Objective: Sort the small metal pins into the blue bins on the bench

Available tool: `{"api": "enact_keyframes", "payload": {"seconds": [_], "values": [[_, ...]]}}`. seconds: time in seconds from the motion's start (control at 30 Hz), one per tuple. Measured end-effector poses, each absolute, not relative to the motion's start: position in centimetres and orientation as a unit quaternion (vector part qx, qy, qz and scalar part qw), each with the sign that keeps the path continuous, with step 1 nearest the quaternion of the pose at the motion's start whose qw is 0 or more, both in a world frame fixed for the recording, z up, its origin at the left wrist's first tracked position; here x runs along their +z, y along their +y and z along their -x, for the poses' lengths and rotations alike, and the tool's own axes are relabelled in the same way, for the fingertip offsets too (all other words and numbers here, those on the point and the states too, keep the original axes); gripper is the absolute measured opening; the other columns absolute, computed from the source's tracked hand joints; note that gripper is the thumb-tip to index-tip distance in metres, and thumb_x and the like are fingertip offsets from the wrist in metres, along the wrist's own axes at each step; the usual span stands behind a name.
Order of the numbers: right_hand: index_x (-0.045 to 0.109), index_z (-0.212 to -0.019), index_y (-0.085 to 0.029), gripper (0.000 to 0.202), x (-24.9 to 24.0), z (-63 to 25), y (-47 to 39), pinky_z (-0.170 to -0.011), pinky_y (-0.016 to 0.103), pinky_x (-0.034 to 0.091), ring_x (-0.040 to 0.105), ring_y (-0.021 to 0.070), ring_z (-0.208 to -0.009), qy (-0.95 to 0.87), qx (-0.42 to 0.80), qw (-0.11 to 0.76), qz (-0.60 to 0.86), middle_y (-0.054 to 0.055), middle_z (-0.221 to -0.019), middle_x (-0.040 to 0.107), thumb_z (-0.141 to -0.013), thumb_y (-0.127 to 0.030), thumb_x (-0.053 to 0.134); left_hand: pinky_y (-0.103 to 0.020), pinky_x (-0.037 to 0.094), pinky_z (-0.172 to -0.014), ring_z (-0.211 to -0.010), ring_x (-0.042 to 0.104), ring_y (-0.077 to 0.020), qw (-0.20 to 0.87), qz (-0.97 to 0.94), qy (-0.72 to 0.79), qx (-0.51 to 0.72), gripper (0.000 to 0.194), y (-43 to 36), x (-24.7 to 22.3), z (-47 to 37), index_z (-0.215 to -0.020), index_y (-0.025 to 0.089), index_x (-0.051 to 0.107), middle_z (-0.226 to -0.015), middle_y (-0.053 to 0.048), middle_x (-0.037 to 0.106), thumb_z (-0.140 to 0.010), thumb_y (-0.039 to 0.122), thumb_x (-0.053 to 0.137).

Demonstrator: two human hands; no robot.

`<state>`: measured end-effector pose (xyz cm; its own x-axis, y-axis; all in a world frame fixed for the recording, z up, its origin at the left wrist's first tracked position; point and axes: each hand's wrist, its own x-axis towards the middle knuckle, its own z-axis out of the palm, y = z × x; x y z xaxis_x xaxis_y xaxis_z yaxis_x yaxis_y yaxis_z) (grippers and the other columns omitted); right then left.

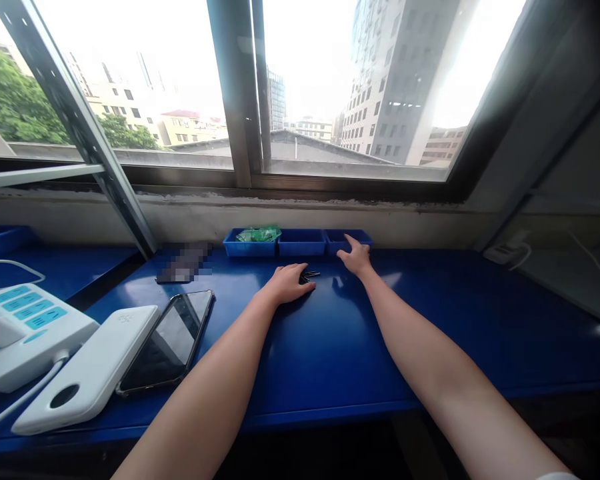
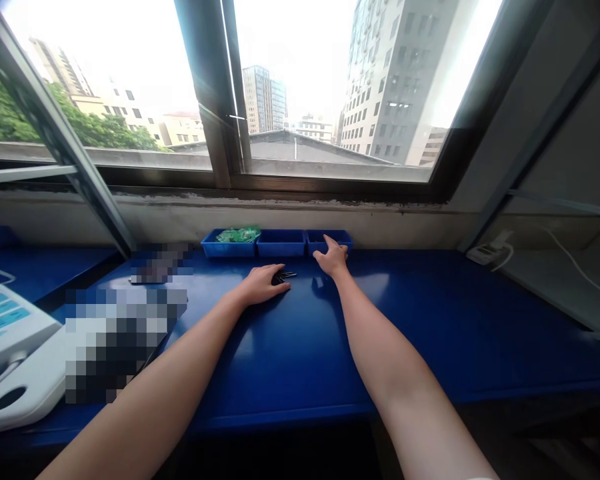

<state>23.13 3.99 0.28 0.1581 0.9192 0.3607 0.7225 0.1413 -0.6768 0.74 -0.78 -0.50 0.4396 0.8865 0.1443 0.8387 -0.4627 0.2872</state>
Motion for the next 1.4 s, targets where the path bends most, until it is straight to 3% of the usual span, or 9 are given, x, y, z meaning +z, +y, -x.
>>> {"api": "enact_keyframes", "payload": {"seconds": [0.33,0.5,0.7,0.83,0.93,1.03,1.17,1.4], "values": [[0.04,-0.139,-0.023,0.07,-0.6,-23.0,4.4,-0.101,0.044,0.033,0.033,0.0307,-0.123,-0.668,0.106,0.369,0.637,-0.001,-0.143,0.04,-0.071,-0.029,0.054,-0.04,0.032,-0.104,-0.128,0.04,-0.03,0.092,-0.839,0.514,0.153,0.073,-0.8,-0.4,-0.5,-0.135,0.018,0.042,-0.138,-0.01,0.046,-0.078,0.063,0.045],[0.036,-0.141,-0.024,0.072,-0.7,-22.8,4.4,-0.1,0.046,0.033,0.033,0.032,-0.122,-0.679,0.098,0.35,0.638,-0.002,-0.146,0.035,-0.071,-0.032,0.054,-0.041,0.03,-0.105,-0.13,0.036,-0.0297,0.098,-0.825,0.533,0.163,0.083,-0.9,-0.4,-0.6,-0.141,0.015,0.031,-0.141,-0.014,0.041,-0.076,0.064,0.046],[0.03,-0.142,-0.027,0.08,-1.1,-22.9,4.4,-0.096,0.051,0.033,0.031,0.0357,-0.123,-0.696,0.092,0.331,0.63,0.002,-0.151,0.023,-0.068,-0.033,0.058,-0.045,0.027,-0.106,-0.133,0.029,-0.0319,0.081,-0.805,0.565,0.162,0.092,-1.0,-0.4,-0.8,-0.142,0.013,0.028,-0.143,-0.016,0.036,-0.071,0.07,0.048],[0.032,-0.141,-0.025,0.079,-1.5,-22.9,4.6,-0.094,0.051,0.034,0.031,0.0359,-0.124,-0.689,0.069,0.375,0.617,0.007,-0.149,0.026,-0.067,-0.032,0.058,-0.045,0.028,-0.104,-0.131,0.032,-0.0321,0.063,-0.805,0.57,0.151,0.089,-0.9,-0.5,-0.9,-0.138,0.013,0.035,-0.14,-0.016,0.04,-0.071,0.071,0.045],[0.047,-0.13,-0.017,0.064,-1.4,-22.5,4.3,-0.095,0.048,0.035,0.037,0.0329,-0.119,-0.68,0.024,0.432,0.592,0.012,-0.137,0.043,-0.067,-0.025,0.056,-0.045,0.03,-0.103,-0.128,0.036,-0.0327,0.05,-0.804,0.575,0.141,0.085,-0.9,-0.5,-1.0,-0.133,0.014,0.043,-0.137,-0.016,0.043,-0.071,0.073,0.043],[0.065,-0.099,-0.017,0.033,-0.9,-21.5,3.4,-0.092,0.043,0.038,0.047,0.0276,-0.104,-0.711,0.001,0.457,0.535,0.01,-0.106,0.06,-0.068,-0.018,0.054,-0.044,0.031,-0.102,-0.125,0.039,-0.0336,0.042,-0.802,0.58,0.137,0.083,-1.0,-0.4,-1.1,-0.129,0.016,0.048,-0.135,-0.015,0.046,-0.07,0.075,0.042],[0.068,-0.075,-0.02,0.011,-0.6,-19.6,1.8,-0.084,0.036,0.043,0.05,0.0215,-0.087,-0.8,0.041,0.409,0.438,0.004,-0.083,0.062,-0.071,-0.017,0.058,-0.044,0.031,-0.103,-0.127,0.038,-0.0336,0.054,-0.804,0.579,0.127,0.083,-1.0,0.0,-0.7,-0.131,0.02,0.046,-0.137,-0.013,0.045,-0.068,0.075,0.045],[0.07,-0.073,-0.019,0.011,-0.9,-17.7,0.7,-0.073,0.03,0.045,0.05,0.0198,-0.085,-0.861,0.075,0.329,0.382,0.006,-0.078,0.061,-0.075,-0.017,0.06,-0.039,0.029,-0.106,-0.132,0.033,-0.0316,0.135,-0.816,0.551,0.115,0.1,-1.0,0.7,0.5,-0.14,0.021,0.035,-0.144,-0.011,0.037,-0.06,0.077,0.053]]}}
